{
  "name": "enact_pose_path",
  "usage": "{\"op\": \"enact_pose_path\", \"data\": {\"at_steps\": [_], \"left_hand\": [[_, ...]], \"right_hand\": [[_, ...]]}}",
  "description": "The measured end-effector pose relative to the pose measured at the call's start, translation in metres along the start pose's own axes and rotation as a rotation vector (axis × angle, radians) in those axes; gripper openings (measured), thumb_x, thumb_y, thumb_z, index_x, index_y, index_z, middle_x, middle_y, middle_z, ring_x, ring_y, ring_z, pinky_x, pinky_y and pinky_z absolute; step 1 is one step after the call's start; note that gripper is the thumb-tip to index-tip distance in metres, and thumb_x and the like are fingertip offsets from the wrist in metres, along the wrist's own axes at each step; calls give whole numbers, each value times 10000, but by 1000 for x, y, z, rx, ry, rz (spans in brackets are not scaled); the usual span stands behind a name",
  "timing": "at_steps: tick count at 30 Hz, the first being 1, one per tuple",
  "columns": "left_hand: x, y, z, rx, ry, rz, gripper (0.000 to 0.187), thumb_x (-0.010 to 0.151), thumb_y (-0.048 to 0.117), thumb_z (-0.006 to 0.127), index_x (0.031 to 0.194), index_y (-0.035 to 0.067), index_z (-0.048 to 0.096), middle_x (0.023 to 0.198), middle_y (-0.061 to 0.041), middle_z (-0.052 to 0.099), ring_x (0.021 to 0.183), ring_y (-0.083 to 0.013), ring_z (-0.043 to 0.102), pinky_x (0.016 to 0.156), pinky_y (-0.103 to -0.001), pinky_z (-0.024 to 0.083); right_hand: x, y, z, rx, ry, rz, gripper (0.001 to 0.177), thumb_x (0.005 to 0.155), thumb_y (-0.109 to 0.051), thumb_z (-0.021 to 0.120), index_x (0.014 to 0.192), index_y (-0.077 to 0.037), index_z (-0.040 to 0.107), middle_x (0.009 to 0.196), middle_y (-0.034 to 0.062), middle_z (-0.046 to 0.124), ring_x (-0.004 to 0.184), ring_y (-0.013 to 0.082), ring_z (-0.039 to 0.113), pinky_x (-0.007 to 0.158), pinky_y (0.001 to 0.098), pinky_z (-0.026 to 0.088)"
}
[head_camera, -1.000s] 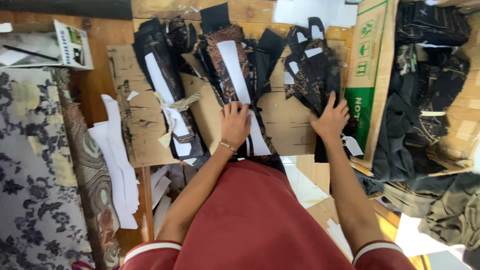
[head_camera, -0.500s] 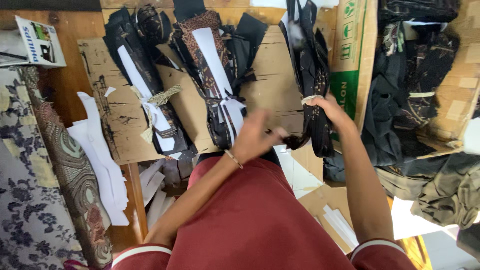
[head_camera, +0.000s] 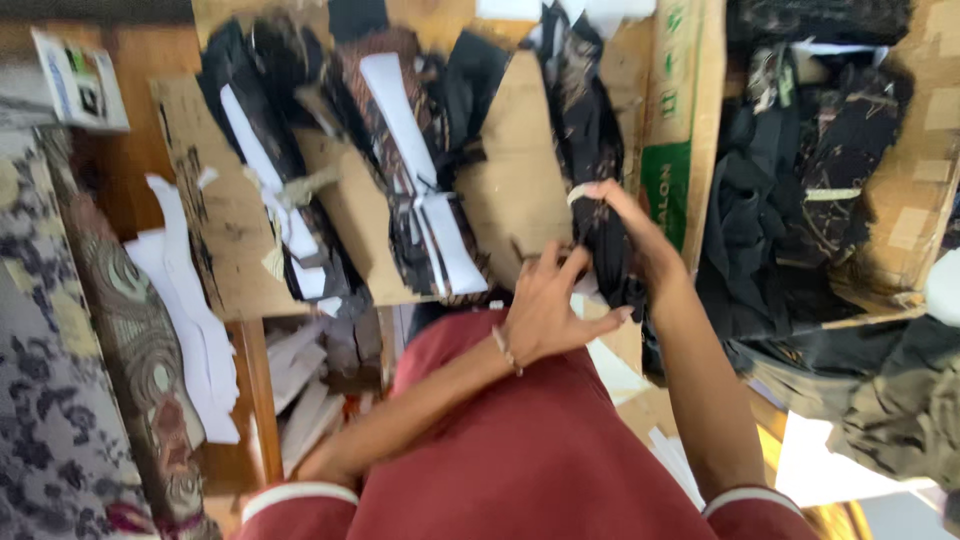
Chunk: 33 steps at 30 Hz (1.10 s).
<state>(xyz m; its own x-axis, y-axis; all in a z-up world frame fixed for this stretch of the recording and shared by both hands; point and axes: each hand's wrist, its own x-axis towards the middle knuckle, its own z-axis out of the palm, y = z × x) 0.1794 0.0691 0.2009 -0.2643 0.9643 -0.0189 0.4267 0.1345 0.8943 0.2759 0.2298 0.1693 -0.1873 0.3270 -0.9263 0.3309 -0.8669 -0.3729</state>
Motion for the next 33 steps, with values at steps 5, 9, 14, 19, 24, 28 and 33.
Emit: {"op": "enact_pose_path", "data": {"at_steps": [5,9,14,19,24,28,33], "left_hand": [[-3,11,29,-17,-48,-98,473,736,333,773,1052,-10,699,1337,-229,529,1150,-419,591,985,-473,506],[-9,13,44,-82,-78,-151,454,806,262,722,1155,-28,710,1450,-237,472,1259,-411,558,1056,-446,488],[-11,18,52,-244,-64,-172,312,916,201,672,1149,5,734,1452,-216,474,1280,-389,566,1075,-429,486],[-10,35,59,-316,-37,-307,306,926,267,701,1108,23,735,1460,-189,497,1215,-337,644,861,-354,617],[-8,51,72,-254,26,-393,551,782,352,805,1156,-35,693,1357,-187,566,1100,-330,697,815,-346,614],[-5,45,88,-6,45,-449,640,740,447,857,1081,-75,712,1290,-205,636,1054,-349,702,899,-401,563],[-11,32,94,-1,59,-484,511,816,397,771,1076,-40,716,1266,-208,682,1076,-361,702,933,-408,557]], "right_hand": [[15,5,-33,28,-116,0,378,829,-482,691,986,-138,700,798,23,674,627,141,642,560,282,515],[36,8,-52,5,-262,-62,365,859,-472,689,995,-136,653,822,4,651,651,105,627,562,264,500],[53,6,-66,-29,-329,-41,395,844,-449,681,1057,-119,646,867,12,657,702,105,637,603,261,526],[56,4,-73,-121,-414,-188,569,883,-446,710,1186,33,652,997,75,672,810,132,650,702,284,516],[64,12,-80,-451,-163,-456,814,783,-450,732,1397,34,505,1192,173,676,1050,235,680,892,326,529],[80,23,-83,-582,-43,-535,1003,743,-482,778,1501,34,373,1351,227,605,1236,301,615,1038,376,466],[72,30,-77,-839,209,-696,992,757,-477,870,1532,-44,428,1451,260,516,1372,464,406,1127,532,299]]}}
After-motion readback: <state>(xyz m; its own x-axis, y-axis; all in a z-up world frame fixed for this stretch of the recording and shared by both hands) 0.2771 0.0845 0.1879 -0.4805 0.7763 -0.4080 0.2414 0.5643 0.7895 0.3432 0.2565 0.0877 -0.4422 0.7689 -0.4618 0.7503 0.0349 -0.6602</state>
